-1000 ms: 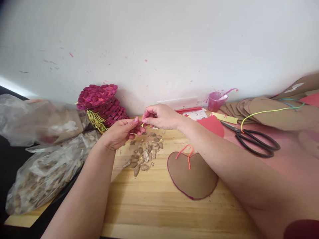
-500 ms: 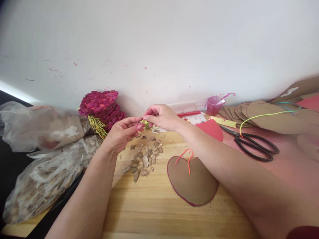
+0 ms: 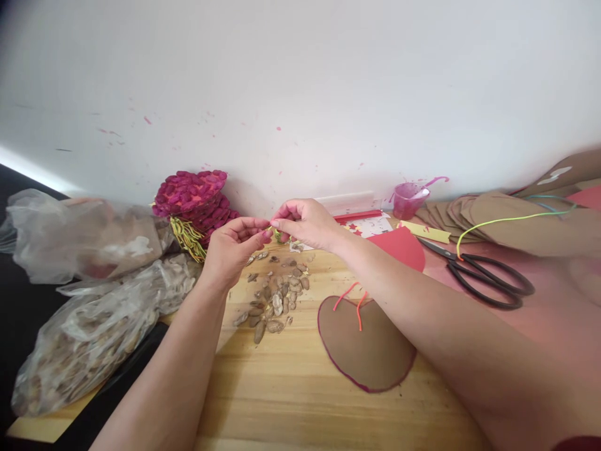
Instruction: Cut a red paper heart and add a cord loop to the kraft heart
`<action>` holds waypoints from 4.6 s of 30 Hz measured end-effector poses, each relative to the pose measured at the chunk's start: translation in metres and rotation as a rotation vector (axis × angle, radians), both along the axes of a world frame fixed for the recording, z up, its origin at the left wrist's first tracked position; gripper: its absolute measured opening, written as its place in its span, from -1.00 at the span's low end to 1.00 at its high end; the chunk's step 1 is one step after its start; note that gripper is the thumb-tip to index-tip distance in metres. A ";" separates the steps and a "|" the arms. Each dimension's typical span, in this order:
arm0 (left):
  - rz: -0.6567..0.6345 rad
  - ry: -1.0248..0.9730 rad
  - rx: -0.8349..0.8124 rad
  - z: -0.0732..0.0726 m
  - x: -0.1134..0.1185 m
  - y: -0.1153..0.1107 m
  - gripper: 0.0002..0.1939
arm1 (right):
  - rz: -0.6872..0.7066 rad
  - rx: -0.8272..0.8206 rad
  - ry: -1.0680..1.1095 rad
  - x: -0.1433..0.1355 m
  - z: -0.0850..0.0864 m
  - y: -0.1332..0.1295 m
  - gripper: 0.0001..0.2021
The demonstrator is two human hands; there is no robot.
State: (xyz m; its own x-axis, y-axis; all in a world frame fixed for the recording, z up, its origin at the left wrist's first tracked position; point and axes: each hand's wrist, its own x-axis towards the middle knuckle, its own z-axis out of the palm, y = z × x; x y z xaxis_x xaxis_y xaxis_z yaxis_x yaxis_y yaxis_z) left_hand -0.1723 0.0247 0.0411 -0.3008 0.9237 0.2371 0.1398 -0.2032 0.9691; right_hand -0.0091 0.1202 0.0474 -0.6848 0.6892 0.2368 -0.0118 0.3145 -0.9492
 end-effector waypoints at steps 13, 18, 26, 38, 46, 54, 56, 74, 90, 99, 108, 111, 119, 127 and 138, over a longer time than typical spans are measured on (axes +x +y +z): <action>0.020 0.024 -0.027 0.002 0.002 0.000 -0.65 | -0.015 -0.021 0.013 0.000 0.004 -0.004 -0.88; 0.061 0.053 -0.031 0.003 0.003 -0.001 -0.68 | -0.021 -0.002 -0.013 0.000 0.002 -0.002 -0.87; 0.127 0.227 -0.026 0.007 0.005 -0.003 -0.78 | -0.033 -0.028 -0.094 0.000 -0.002 0.001 -0.85; 0.124 0.257 -0.022 0.004 0.004 -0.002 -0.81 | -0.020 -0.073 -0.078 -0.002 -0.004 0.001 -0.93; 0.118 0.269 -0.035 0.005 0.005 -0.002 -0.80 | -0.037 -0.005 -0.112 -0.001 -0.006 0.003 -0.99; 0.105 0.264 -0.036 0.004 0.005 -0.002 -0.80 | -0.027 -0.051 -0.131 -0.001 -0.005 0.004 -0.94; 0.106 0.273 -0.033 0.004 0.004 -0.002 -0.80 | -0.013 -0.065 -0.142 0.000 -0.004 0.003 -0.90; 0.136 0.304 -0.023 0.001 0.003 0.001 -0.80 | -0.077 -0.091 -0.074 -0.005 -0.007 0.001 -0.95; 0.049 0.159 -0.017 0.000 0.002 0.000 -0.77 | -0.058 -0.137 -0.103 -0.006 -0.007 0.000 -0.92; -0.019 0.208 0.107 -0.006 0.003 0.004 -0.66 | -0.050 -0.148 -0.078 -0.007 -0.008 0.002 -0.93; 0.024 0.192 0.087 -0.005 0.005 0.003 -0.69 | -0.031 -0.210 -0.074 -0.006 -0.006 -0.001 -0.93; 0.033 0.137 0.035 -0.003 0.006 0.002 -0.68 | -0.030 -0.206 -0.062 -0.007 -0.005 -0.002 -0.91; 0.043 0.166 0.054 -0.003 0.007 0.002 -0.69 | -0.036 -0.164 -0.084 -0.006 -0.003 -0.003 -0.95; 0.019 0.190 0.035 -0.003 0.007 0.002 -0.68 | -0.034 -0.165 -0.088 -0.005 -0.001 -0.004 -0.94; 0.029 0.070 0.004 -0.006 0.005 0.004 -0.71 | -0.035 -0.160 -0.098 -0.005 -0.001 -0.004 -0.92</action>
